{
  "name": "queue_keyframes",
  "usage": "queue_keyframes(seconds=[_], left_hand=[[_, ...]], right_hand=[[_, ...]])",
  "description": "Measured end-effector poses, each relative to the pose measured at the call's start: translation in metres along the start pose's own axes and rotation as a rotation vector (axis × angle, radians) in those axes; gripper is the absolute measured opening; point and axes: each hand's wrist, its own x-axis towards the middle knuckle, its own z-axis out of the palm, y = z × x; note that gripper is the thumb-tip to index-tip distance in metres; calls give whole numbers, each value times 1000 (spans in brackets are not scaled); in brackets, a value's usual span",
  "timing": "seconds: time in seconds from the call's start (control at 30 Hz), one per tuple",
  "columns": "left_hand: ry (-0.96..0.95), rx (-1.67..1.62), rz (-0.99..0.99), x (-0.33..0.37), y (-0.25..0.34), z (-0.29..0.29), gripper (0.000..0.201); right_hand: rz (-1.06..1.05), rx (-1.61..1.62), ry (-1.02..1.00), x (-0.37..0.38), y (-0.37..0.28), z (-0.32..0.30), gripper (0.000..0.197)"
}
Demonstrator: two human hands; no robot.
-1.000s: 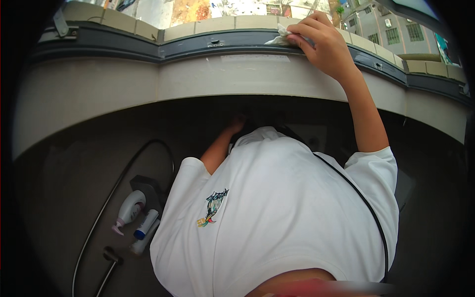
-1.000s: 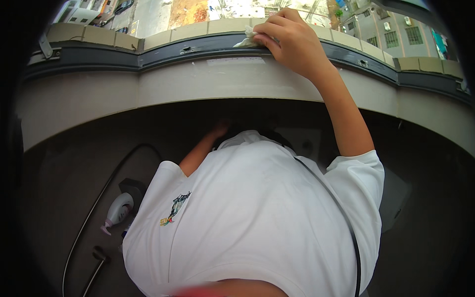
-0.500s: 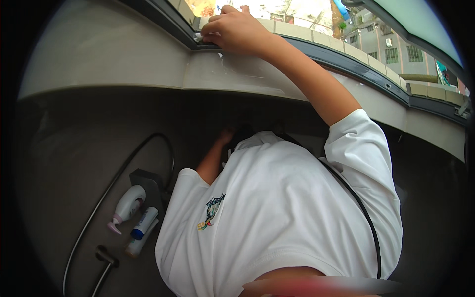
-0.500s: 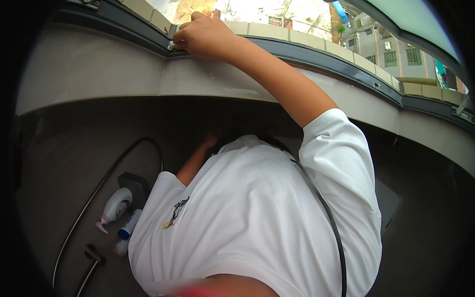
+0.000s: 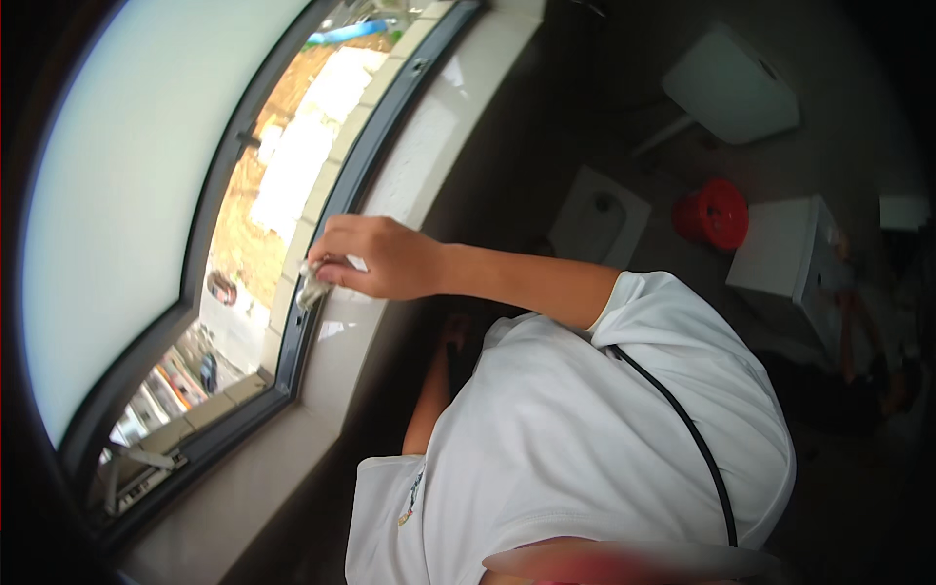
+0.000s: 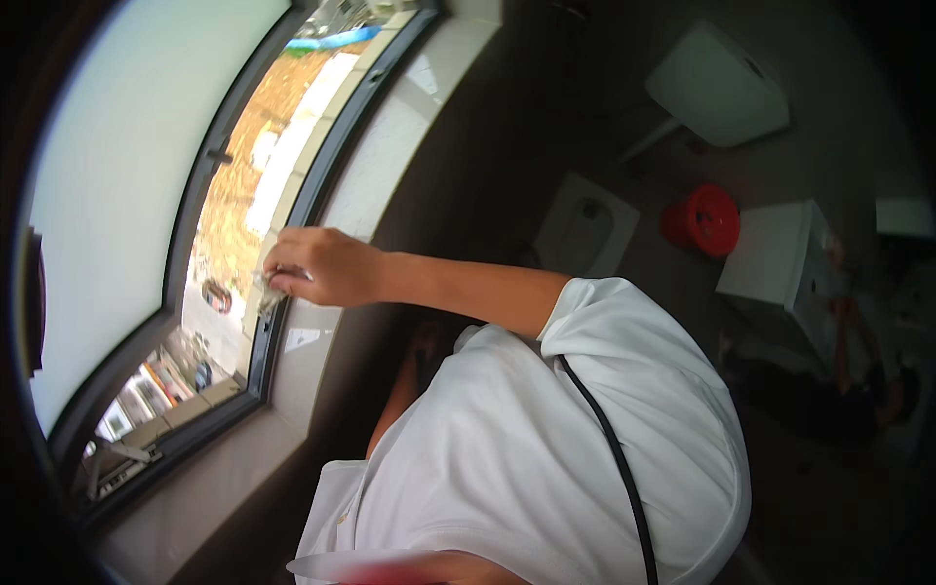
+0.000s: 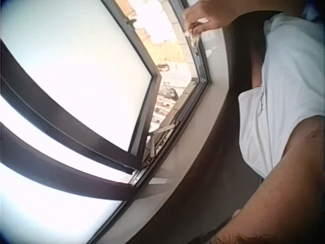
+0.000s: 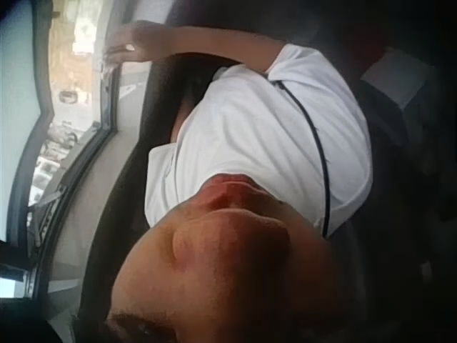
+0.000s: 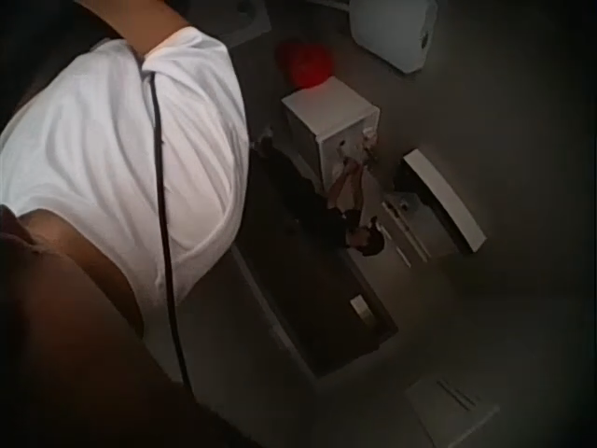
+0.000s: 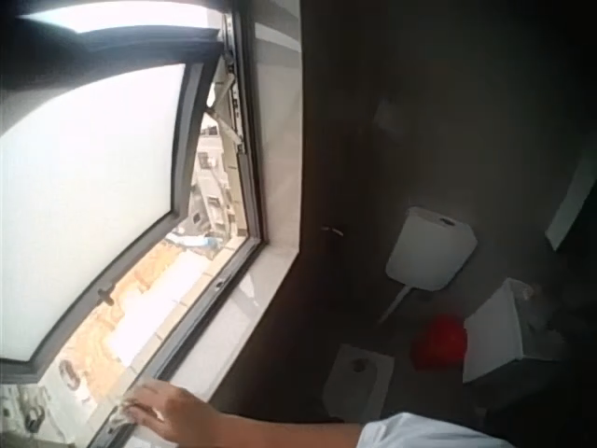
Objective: Cleaning a bathroom window with a cloth and rinsing the floor area with a bidet sprayer.
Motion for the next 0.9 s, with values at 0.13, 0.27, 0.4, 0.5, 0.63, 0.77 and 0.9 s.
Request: queue_keyframes(seconds=[0.13,0.27,0.4,0.5,0.63,0.77,0.9], left_hand=[[-249,-132,4,65,87,70,51],[-397,-291,-98,101,154,165,53],[-529,-487,-114,90,249,256,62],[-591,-485,-103,95,262,342,49],[-536,-442,-87,119,252,368,34],[-146,-420,-79,124,265,358,27],[-40,-487,127,108,307,344,29]], right_hand=[[-6,-29,89,-70,-24,-43,14],[-13,-212,237,-113,-13,-86,13],[43,-490,409,-150,3,-131,15],[94,-786,412,-212,13,-196,18],[150,-723,329,-260,-7,-246,29],[473,-446,264,-308,-19,-279,35],[786,-488,179,-374,10,-317,30]])
